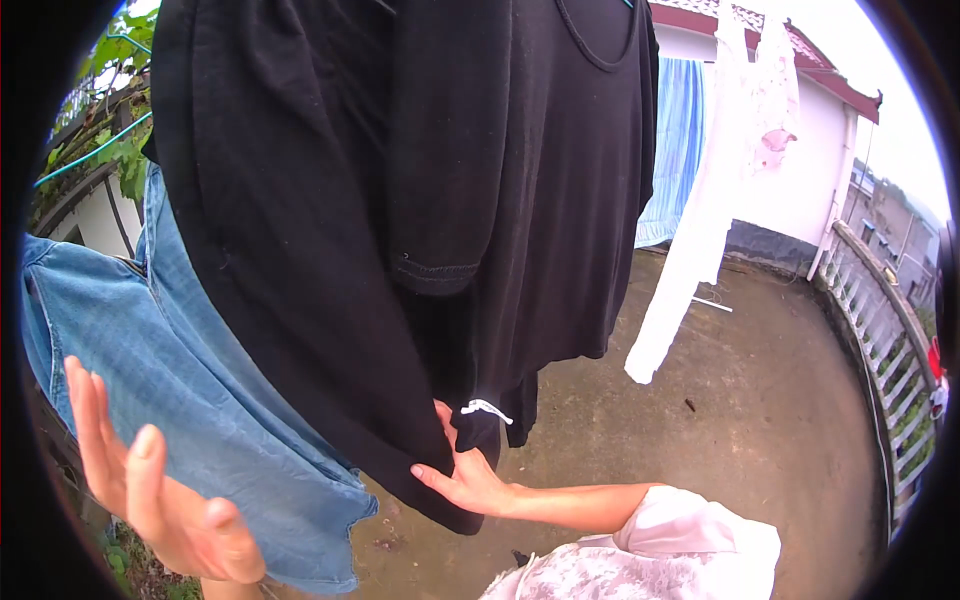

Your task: The person hangs a pair of shorts on a hanger and places it on a wire outside, then collects a bra and a camisole from a basin and takes them inside to be placed on hangers, and finally gathers several pairs of shoes and places them on an outdoor ledge.

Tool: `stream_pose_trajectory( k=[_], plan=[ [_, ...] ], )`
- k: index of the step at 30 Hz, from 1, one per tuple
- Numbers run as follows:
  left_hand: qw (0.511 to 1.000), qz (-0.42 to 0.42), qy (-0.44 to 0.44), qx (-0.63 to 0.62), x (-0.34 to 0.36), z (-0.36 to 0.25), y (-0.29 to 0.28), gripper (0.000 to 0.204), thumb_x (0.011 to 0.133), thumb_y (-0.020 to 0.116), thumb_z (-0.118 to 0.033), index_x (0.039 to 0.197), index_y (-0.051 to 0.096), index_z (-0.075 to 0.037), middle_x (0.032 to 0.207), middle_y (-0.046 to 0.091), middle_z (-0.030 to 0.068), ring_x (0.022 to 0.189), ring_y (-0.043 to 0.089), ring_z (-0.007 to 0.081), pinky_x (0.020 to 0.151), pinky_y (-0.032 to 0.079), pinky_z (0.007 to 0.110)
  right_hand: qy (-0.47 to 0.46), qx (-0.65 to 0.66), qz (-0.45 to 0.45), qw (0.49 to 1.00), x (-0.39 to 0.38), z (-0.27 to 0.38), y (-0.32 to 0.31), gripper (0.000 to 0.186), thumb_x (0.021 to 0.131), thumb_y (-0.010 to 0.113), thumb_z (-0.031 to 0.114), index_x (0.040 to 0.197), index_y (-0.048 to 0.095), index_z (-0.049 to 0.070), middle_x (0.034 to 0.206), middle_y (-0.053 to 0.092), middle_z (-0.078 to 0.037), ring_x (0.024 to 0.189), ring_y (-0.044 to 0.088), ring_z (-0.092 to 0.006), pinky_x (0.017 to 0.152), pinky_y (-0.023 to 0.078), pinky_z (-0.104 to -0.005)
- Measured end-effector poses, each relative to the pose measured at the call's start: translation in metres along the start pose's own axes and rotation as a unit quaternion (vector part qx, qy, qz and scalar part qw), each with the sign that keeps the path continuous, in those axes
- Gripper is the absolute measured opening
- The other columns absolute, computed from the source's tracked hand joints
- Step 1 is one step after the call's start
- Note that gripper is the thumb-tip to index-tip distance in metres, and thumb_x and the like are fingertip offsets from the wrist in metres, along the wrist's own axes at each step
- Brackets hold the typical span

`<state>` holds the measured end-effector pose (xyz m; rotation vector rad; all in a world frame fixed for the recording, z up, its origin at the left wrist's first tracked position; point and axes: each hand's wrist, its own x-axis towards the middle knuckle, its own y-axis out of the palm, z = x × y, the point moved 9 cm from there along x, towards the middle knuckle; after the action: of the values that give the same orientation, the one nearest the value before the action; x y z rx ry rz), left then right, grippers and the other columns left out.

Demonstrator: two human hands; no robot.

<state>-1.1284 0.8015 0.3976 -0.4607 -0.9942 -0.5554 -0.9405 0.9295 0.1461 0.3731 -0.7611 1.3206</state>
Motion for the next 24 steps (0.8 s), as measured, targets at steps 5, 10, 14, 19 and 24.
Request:
stream_pose_trajectory(
  k=[5, 10, 14, 19, 24],
  plan=[
    [0.988, 0.142, -0.065, 0.002, -0.074, -0.059, 0.103, 0.043, 0.079, 0.063, -0.013, 0.121, 0.056, -0.012, 0.143, 0.026, 0.0218, 0.132, 0.023, 0.0466, 0.106, 0.026, 0.053, 0.020, -0.046, 0.098, 0.994, -0.038, -0.003, -0.009, 0.068, 0.087, 0.057, 0.017, 0.142, 0.020, 0.006, 0.145, 0.024, -0.019, 0.134, 0.025, -0.0348, 0.109, 0.025, -0.0414],
    [0.984, -0.028, -0.174, 0.034, -0.063, -0.068, 0.085, 0.036, 0.084, 0.050, 0.005, 0.120, 0.052, 0.004, 0.136, 0.040, 0.0211, 0.130, 0.034, 0.0367, 0.106, 0.031, 0.045, 0.086, -0.105, 0.154, 0.979, -0.106, -0.028, -0.066, 0.058, 0.086, 0.054, 0.006, 0.137, 0.028, 0.008, 0.132, 0.042, -0.018, 0.122, 0.043, -0.0322, 0.101, 0.037, -0.0429],
    [0.928, -0.065, -0.261, -0.259, -0.029, -0.123, 0.139, 0.041, 0.085, 0.045, 0.002, 0.125, 0.043, 0.007, 0.135, 0.040, 0.0227, 0.129, 0.037, 0.0358, 0.106, 0.032, 0.045, 0.272, -0.110, 0.086, 0.952, -0.195, -0.063, -0.172, 0.039, 0.089, 0.050, 0.009, 0.127, 0.041, 0.005, 0.110, 0.059, -0.017, 0.098, 0.060, -0.0325, 0.081, 0.050, -0.0402],
    [0.873, -0.222, -0.199, -0.387, 0.003, -0.234, 0.161, 0.030, 0.087, 0.041, 0.000, 0.115, 0.046, 0.010, 0.125, 0.045, 0.0311, 0.119, 0.045, 0.0419, 0.104, 0.035, 0.047, 0.382, -0.160, -0.099, 0.905, -0.304, -0.030, -0.299, 0.025, 0.090, 0.049, 0.013, 0.113, 0.053, 0.005, 0.099, 0.064, -0.013, 0.089, 0.063, -0.0287, 0.077, 0.049, -0.0386],
    [0.658, 0.023, -0.260, -0.706, 0.021, -0.443, 0.236, 0.022, 0.098, 0.032, -0.017, 0.087, 0.045, -0.003, 0.074, 0.059, 0.0099, 0.080, 0.060, 0.0245, 0.103, 0.030, 0.047, 0.461, -0.193, -0.188, 0.845, -0.417, -0.003, -0.364, 0.027, 0.091, 0.048, 0.015, 0.114, 0.055, 0.004, 0.108, 0.063, -0.014, 0.097, 0.061, -0.0314, 0.083, 0.048, -0.0387]
  ],
)
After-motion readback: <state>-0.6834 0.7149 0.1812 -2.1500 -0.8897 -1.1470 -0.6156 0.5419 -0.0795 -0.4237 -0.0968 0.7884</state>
